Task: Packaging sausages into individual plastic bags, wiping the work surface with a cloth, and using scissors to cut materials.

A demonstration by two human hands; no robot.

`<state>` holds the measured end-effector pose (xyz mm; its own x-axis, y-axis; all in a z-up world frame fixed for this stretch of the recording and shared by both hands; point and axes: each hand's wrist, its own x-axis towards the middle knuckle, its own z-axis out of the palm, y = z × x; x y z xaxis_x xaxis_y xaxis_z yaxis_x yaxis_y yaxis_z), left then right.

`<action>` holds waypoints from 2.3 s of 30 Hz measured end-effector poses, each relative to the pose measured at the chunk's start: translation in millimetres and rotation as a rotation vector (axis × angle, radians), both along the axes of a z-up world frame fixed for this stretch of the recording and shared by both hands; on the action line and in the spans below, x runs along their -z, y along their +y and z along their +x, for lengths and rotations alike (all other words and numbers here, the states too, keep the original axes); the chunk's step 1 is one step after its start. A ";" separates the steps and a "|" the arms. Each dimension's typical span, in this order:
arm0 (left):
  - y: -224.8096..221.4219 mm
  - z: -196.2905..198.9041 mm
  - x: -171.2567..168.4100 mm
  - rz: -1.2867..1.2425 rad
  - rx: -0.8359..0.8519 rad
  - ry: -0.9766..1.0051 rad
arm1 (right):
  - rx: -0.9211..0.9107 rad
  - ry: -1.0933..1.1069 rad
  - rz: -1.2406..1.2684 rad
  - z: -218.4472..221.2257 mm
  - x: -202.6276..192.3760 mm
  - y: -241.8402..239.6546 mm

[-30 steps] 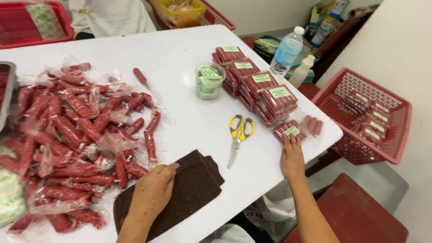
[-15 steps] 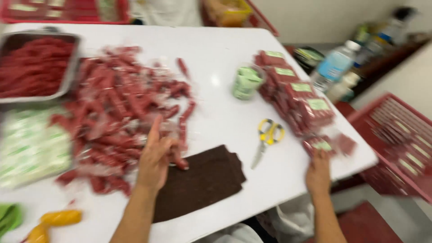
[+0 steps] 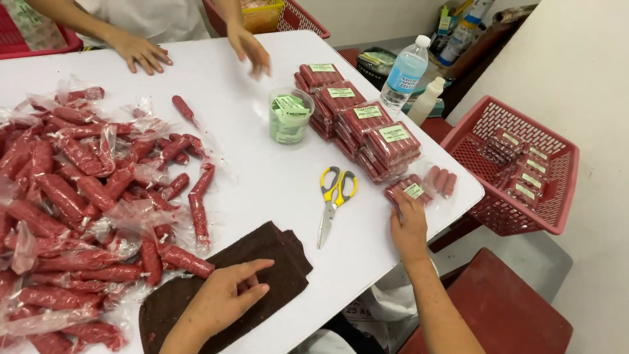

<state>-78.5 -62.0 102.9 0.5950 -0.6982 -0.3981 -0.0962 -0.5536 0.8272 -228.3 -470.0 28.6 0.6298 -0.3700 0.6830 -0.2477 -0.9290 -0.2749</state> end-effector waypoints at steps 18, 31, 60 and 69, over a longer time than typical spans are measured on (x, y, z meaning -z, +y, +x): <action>1.9 0.1 -7.2 0.145 0.102 -0.201 | -0.088 -0.010 0.004 6.2 2.5 7.7; 1.1 -2.2 11.7 0.057 0.167 -0.358 | 0.216 0.164 0.007 14.3 32.4 -46.3; 1.9 0.4 25.6 0.056 0.168 -0.501 | 0.192 0.181 0.080 8.0 22.1 -26.5; 2.2 1.8 22.3 0.068 0.166 -0.486 | 0.204 0.185 0.097 9.4 24.6 -29.1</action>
<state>-76.6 -59.8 80.6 0.6057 -0.7813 -0.1507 -0.5519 -0.5490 0.6277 -218.9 -499.1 4.0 0.6463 -0.5602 0.5182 -0.4812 -0.8262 -0.2929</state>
